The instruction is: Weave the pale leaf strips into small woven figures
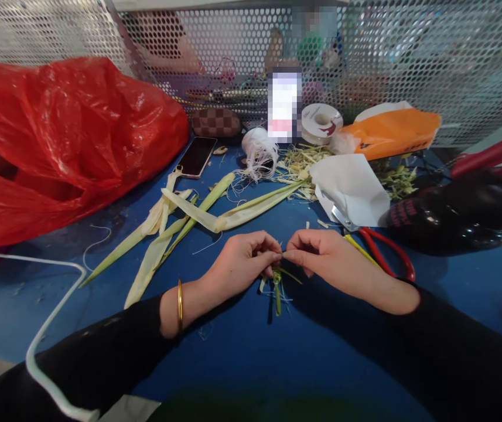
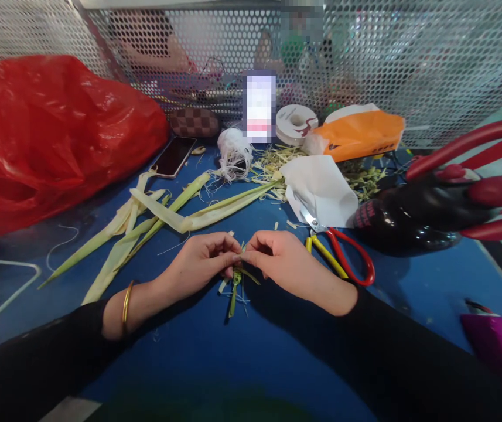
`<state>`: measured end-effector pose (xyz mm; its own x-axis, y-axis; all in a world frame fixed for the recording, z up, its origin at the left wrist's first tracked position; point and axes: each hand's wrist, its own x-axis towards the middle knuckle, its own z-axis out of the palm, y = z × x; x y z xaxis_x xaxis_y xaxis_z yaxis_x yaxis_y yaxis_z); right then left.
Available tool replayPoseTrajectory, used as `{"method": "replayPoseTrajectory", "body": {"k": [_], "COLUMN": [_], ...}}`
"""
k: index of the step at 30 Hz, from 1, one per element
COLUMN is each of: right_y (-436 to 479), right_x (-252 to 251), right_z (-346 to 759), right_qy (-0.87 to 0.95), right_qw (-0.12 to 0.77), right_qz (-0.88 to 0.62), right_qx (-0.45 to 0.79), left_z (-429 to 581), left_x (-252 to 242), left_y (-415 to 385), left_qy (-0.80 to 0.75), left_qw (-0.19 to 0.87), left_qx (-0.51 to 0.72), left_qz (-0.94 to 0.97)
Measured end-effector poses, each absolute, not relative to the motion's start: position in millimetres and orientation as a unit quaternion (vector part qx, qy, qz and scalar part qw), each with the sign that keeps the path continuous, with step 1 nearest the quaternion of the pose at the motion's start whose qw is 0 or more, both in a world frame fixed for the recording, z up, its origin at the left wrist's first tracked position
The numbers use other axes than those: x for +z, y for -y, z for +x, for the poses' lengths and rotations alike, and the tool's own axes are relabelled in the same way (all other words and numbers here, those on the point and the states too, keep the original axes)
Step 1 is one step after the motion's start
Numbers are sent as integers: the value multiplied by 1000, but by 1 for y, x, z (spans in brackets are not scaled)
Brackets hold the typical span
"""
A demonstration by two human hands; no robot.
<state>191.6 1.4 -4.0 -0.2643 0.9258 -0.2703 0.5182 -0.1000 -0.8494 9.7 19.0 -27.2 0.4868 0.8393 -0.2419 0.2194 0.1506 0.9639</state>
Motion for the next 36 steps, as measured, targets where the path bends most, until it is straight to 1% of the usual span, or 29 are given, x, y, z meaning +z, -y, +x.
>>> {"method": "replayPoseTrajectory", "body": {"k": [4, 9, 13, 15, 17, 18, 20, 23, 25, 28, 36], "right_y": [1, 2, 3, 2, 0, -2, -5, -7, -7, -5, -1], "right_x": [-9, -13, -11, -9, -9, -9, -10, -11, -12, -14, -16], "right_z": [187, 184, 184, 186, 189, 192, 196, 200, 200, 197, 194], "right_qy": [542, 480, 454, 456, 479, 499, 554, 617, 639, 674, 739], "right_qw": [277, 328, 357, 396, 425, 420, 367, 270, 236, 226, 258], "right_qz": [-560, -562, -514, -495, -513, -531, -551, -543, -548, -547, -507], "right_qx": [562, 588, 634, 624, 571, 541, 505, 502, 485, 441, 360], "left_z": [9, 8, 8, 8, 8, 9, 9, 9, 9, 9, 9], "left_x": [-25, -25, -25, -25, -24, -24, -24, -22, -22, -23, -23], "left_y": [-20, -21, -21, -21, -21, -21, -21, -22, -22, -22, -23], "left_qy": [-448, -444, -441, -435, -427, -425, -423, -425, -425, -422, -422], "left_qw": [625, 638, 638, 641, 648, 651, 656, 658, 661, 667, 668], "left_qx": [234, 223, 217, 221, 225, 227, 229, 234, 237, 241, 231], "left_qz": [595, 588, 593, 592, 589, 586, 581, 575, 571, 565, 568]}}
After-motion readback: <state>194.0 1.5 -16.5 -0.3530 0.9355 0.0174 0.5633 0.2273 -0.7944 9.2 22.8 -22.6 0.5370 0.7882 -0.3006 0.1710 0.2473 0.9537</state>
